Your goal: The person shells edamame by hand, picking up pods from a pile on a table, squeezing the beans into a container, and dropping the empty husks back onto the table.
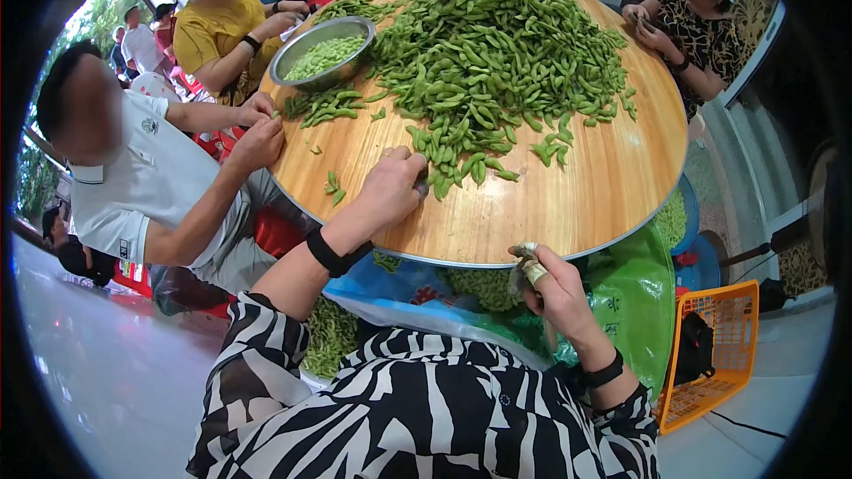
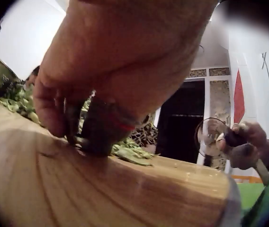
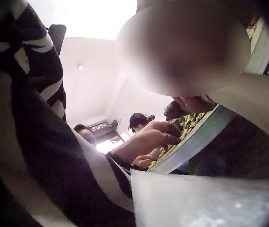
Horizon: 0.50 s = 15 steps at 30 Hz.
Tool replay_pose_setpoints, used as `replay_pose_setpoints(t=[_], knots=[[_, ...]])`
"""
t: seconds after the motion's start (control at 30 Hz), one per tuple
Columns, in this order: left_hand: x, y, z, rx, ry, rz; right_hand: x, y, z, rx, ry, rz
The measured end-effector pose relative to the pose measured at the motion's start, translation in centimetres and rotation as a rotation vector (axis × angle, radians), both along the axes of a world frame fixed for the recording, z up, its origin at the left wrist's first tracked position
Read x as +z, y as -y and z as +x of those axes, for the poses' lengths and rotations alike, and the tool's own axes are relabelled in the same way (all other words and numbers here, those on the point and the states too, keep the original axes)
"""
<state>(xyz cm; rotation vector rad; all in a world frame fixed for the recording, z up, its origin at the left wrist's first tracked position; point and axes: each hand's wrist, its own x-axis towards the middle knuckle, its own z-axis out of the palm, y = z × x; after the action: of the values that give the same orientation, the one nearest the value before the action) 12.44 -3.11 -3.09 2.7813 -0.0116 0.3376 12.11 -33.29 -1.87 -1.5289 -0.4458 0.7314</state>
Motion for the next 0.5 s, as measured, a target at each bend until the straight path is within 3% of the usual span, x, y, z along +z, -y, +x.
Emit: replay_pose_setpoints(t=[0.07, 0.17, 0.23, 0.27, 0.33, 0.4, 0.5], knots=[[0.2, -0.2, -0.3, -0.052, 0.029, 0.024, -0.3, -0.1, 0.0, 0.002, 0.034, -0.001], [0.6, 0.0, -0.9, 0.031, 0.018, -0.136, -0.2, -0.2, 0.0, -0.013, 0.010, 0.031], [1.7, 1.3, -2.1, 0.065, -0.123, -0.923, 0.2, -0.6, 0.0, -0.031, -0.051, 0.059], [2.4, 2.1, -2.6, 0.056, -0.132, -0.921, 0.4, -1.0, 0.1, -0.039, -0.113, 0.128], [3.5, 4.4, -3.2, 0.009, -0.263, -1.256, 0.7, -1.5, 0.0, -0.060, -0.172, 0.196], [3.6, 6.6, -3.5, -0.051, -0.279, -1.341, 0.9, -2.0, -0.1, -0.058, -0.329, 0.338], [3.5, 9.2, -3.1, -0.106, -0.276, -1.479, 1.2, -1.8, -0.2, -0.052, -0.361, 0.401]])
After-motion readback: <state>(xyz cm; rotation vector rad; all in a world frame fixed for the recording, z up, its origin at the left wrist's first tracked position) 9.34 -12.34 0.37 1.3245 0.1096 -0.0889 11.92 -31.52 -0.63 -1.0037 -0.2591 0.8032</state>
